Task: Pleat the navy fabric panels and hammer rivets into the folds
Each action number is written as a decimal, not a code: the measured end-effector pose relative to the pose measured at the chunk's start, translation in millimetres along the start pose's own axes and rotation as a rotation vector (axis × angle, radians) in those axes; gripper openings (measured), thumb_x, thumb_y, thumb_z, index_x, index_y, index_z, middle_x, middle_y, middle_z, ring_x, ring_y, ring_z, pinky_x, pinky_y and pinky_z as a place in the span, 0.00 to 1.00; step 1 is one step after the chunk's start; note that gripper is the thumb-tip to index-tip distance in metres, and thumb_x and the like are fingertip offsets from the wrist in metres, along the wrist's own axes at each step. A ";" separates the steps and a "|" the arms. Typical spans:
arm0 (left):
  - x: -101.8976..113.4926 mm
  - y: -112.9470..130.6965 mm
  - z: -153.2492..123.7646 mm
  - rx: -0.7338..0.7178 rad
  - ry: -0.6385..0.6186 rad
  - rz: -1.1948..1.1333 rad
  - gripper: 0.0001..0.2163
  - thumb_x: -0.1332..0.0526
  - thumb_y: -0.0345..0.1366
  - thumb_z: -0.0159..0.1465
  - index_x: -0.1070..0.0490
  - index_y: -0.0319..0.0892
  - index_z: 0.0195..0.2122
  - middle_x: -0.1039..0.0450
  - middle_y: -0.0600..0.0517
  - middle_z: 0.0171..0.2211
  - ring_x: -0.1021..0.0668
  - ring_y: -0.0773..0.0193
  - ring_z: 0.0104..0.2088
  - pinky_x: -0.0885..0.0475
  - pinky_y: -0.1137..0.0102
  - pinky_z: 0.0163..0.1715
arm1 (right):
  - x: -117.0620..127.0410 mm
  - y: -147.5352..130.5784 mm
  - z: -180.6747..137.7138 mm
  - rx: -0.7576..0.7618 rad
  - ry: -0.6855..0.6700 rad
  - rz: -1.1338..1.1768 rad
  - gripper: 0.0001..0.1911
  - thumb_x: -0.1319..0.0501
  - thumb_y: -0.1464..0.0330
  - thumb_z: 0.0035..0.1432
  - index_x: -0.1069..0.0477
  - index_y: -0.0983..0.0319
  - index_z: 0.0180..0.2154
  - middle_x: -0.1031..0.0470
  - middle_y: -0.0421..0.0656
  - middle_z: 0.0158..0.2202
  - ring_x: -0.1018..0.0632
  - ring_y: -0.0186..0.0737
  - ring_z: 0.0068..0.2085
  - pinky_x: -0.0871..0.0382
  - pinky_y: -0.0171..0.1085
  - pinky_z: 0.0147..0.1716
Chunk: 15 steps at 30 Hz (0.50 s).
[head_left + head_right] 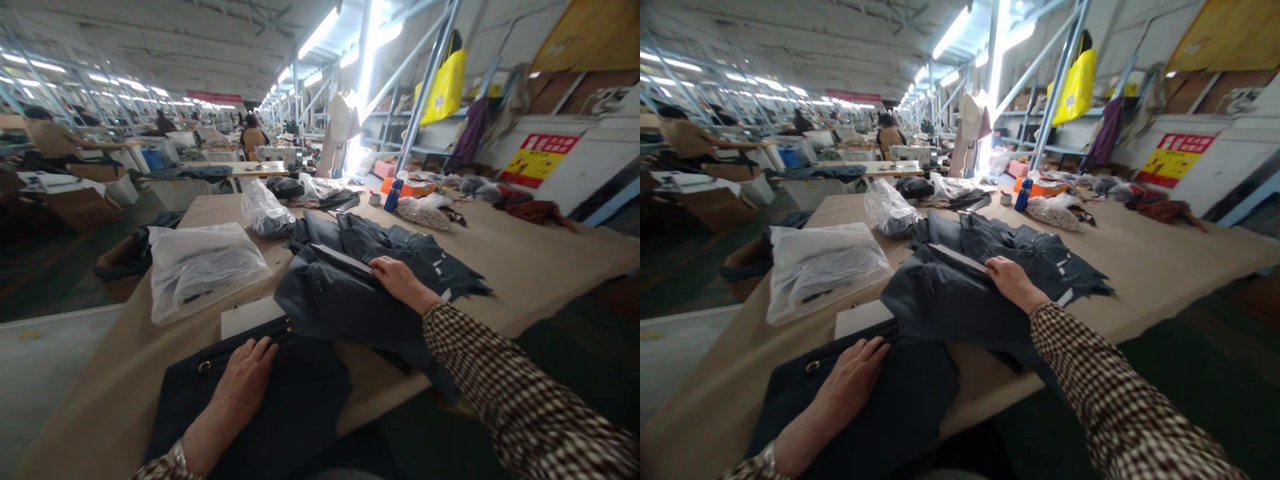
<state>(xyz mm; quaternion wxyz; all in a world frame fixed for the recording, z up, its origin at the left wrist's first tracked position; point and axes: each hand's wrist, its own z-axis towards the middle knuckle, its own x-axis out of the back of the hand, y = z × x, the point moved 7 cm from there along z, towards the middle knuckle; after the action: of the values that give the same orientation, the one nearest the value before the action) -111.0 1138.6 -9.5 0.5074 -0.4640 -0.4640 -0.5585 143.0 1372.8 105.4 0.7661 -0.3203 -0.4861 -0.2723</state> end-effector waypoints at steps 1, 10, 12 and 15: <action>1.6 0.2 -0.5 0.001 0.010 -0.012 0.19 0.51 0.30 0.66 0.31 0.43 0.55 0.33 0.43 0.56 0.30 0.46 0.55 0.34 0.50 0.54 | -10.0 5.9 3.9 -0.013 -0.018 -0.025 0.09 0.43 0.69 0.61 0.26 0.63 0.40 0.25 0.47 0.40 0.25 0.40 0.42 0.34 0.36 0.45; 7.4 1.0 -3.5 0.008 -0.012 0.009 0.19 0.51 0.30 0.66 0.32 0.44 0.57 0.33 0.44 0.57 0.31 0.45 0.55 0.34 0.51 0.54 | -19.2 15.9 18.4 -0.079 0.004 -0.080 0.24 0.40 0.63 0.58 0.35 0.65 0.55 0.30 0.51 0.52 0.29 0.46 0.51 0.35 0.39 0.50; 6.4 0.6 -3.4 0.007 -0.005 0.023 0.19 0.51 0.30 0.66 0.32 0.44 0.57 0.33 0.45 0.57 0.31 0.46 0.55 0.34 0.51 0.54 | -21.7 10.7 25.3 -0.042 -0.099 -0.126 0.22 0.39 0.64 0.58 0.32 0.64 0.53 0.27 0.50 0.49 0.26 0.45 0.47 0.34 0.38 0.46; 6.5 1.0 -3.3 0.009 -0.003 0.024 0.19 0.52 0.30 0.67 0.32 0.45 0.57 0.34 0.46 0.57 0.31 0.47 0.55 0.35 0.53 0.55 | -13.8 -5.9 30.8 0.015 -0.151 -0.174 0.14 0.41 0.69 0.57 0.27 0.62 0.46 0.25 0.48 0.43 0.24 0.45 0.43 0.34 0.38 0.42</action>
<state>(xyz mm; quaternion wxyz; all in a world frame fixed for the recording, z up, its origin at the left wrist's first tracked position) -110.5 1134.5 -3.6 0.5157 -0.4679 -0.4616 -0.5496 115.9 1393.7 104.0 0.7033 -0.2909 -0.5703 -0.3091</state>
